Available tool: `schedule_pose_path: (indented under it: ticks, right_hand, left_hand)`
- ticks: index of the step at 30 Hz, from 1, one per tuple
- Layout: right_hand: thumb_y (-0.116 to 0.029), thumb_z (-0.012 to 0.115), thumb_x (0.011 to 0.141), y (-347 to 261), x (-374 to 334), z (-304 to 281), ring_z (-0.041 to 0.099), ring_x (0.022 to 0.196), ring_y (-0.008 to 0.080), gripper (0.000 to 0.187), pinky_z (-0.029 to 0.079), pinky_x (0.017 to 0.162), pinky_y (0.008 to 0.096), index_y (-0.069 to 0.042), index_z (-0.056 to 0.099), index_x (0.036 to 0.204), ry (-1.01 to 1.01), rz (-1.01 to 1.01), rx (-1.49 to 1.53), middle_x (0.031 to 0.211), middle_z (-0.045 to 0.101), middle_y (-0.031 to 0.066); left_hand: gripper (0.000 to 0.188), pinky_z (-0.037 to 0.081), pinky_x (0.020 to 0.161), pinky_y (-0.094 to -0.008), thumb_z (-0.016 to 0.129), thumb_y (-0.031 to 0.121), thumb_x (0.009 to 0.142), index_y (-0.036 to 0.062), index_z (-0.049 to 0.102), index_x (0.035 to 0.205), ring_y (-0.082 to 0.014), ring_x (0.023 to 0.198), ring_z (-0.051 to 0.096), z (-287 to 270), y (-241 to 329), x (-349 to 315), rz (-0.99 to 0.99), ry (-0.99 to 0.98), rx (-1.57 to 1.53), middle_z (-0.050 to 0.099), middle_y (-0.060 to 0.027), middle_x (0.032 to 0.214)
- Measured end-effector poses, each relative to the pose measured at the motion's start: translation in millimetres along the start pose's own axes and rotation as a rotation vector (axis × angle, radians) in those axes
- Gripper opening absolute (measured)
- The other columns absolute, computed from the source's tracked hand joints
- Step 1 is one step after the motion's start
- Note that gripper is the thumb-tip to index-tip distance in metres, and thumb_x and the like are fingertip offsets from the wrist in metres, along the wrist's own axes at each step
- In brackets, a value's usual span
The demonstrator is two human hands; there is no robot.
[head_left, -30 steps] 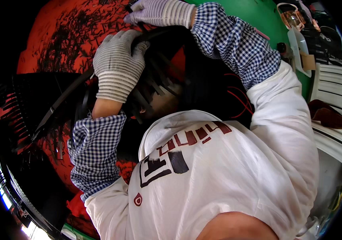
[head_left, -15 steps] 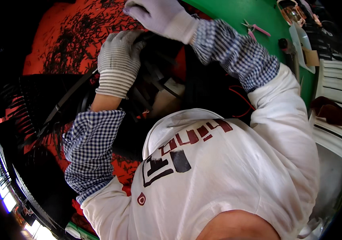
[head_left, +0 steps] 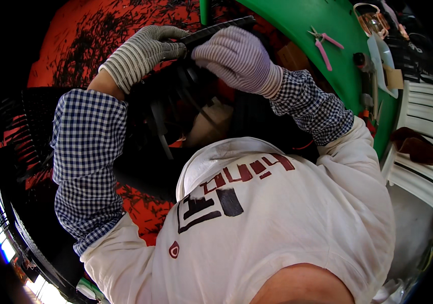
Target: The person staples a black bamboo mat to a dark frame by hand, using a pneumatic stapler and pliers to secure the mat's edge.
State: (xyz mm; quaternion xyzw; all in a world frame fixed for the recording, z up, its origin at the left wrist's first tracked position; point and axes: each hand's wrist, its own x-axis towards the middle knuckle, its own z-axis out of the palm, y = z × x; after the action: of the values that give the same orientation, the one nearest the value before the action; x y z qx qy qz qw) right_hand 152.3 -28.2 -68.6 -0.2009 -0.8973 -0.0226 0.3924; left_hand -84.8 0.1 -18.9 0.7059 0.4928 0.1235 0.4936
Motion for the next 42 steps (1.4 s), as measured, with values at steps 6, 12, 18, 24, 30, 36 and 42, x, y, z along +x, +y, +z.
schedule_pose_path:
  ticks: [6, 12, 18, 24, 30, 36, 42]
  right_hand:
    - [-0.022, 0.063, 0.089, -1, 37, 3, 0.064, 0.1, 0.0203, 0.025, 0.052, 0.087, 0.034, -0.025, 0.07, 0.113, -0.144, -0.174, -0.254, 0.103, 0.066, -0.0001]
    - [-0.021, 0.06, 0.09, 5, 29, 6, 0.064, 0.104, 0.022, 0.028, 0.051, 0.092, 0.0361, -0.021, 0.068, 0.116, -0.221, -0.24, -0.34, 0.109, 0.065, 0.0025]
    - [-0.011, 0.065, 0.088, 10, 42, 8, 0.06, 0.081, 0.0323, 0.009, 0.051, 0.072, 0.0403, -0.003, 0.065, 0.09, 0.051, -0.07, 0.022, 0.087, 0.06, 0.0134]
    - [-0.011, 0.067, 0.085, 17, 66, 7, 0.059, 0.082, 0.0319, 0.01, 0.05, 0.073, 0.0415, -0.002, 0.066, 0.087, -0.058, 0.062, 0.244, 0.085, 0.06, 0.0132]
    - [-0.016, 0.068, 0.087, 25, 94, 20, 0.064, 0.078, 0.0311, 0.018, 0.051, 0.072, 0.0406, 0.002, 0.069, 0.085, -0.163, 0.266, 0.43, 0.082, 0.065, 0.0156]
    - [-0.016, 0.065, 0.09, 78, 35, -91, 0.068, 0.076, 0.0224, 0.021, 0.054, 0.07, 0.0338, 0.001, 0.072, 0.097, 0.101, 0.729, -0.035, 0.089, 0.073, 0.0135]
    - [-0.052, 0.057, 0.093, 148, -207, -225, 0.057, 0.118, 0.0375, 0.051, 0.046, 0.099, 0.0479, -0.017, 0.059, 0.129, -0.094, 1.193, -0.924, 0.134, 0.057, 0.0147]
  left_hand:
    - [0.039, 0.05, 0.099, -0.0302, 0.065, 0.027, 0.095, 0.003, 0.064, 0.126, -0.0187, 0.105, 0.066, -9, -11, -12, 0.066, -0.014, -0.088, 0.07, -0.0071, 0.111]
    - [0.035, 0.054, 0.092, -0.0282, 0.061, 0.024, 0.097, 0.0026, 0.064, 0.126, -0.0175, 0.101, 0.067, -2, -13, 4, 0.11, -0.007, -0.104, 0.071, -0.0078, 0.111]
    - [0.023, 0.055, 0.083, -0.0255, 0.061, 0.014, 0.097, 0.0012, 0.069, 0.114, -0.014, 0.088, 0.067, 8, -19, -2, 0.111, 0.404, -0.07, 0.071, -0.007, 0.097]
    - [0.032, 0.055, 0.082, -0.034, 0.071, 0.02, 0.089, 0.0008, 0.068, 0.114, -0.0237, 0.091, 0.07, 29, 5, -26, 0.175, 0.478, 0.348, 0.073, -0.014, 0.099]
    - [0.034, 0.056, 0.078, -0.0363, 0.075, 0.029, 0.087, 0.0032, 0.07, 0.108, -0.0248, 0.084, 0.071, 22, -6, -23, 0.022, 0.653, 0.473, 0.074, -0.0142, 0.094]
    - [0.027, 0.054, 0.069, -0.0317, 0.077, 0.029, 0.086, 0.0055, 0.073, 0.099, -0.0159, 0.069, 0.066, 22, 11, -14, 0.045, 0.596, 0.429, 0.072, -0.0069, 0.081]
    - [0.027, 0.056, 0.071, -0.0336, 0.081, 0.025, 0.081, 0.0083, 0.074, 0.1, -0.0178, 0.072, 0.069, 25, -2, -1, 0.164, 0.68, 0.282, 0.072, -0.0068, 0.083]
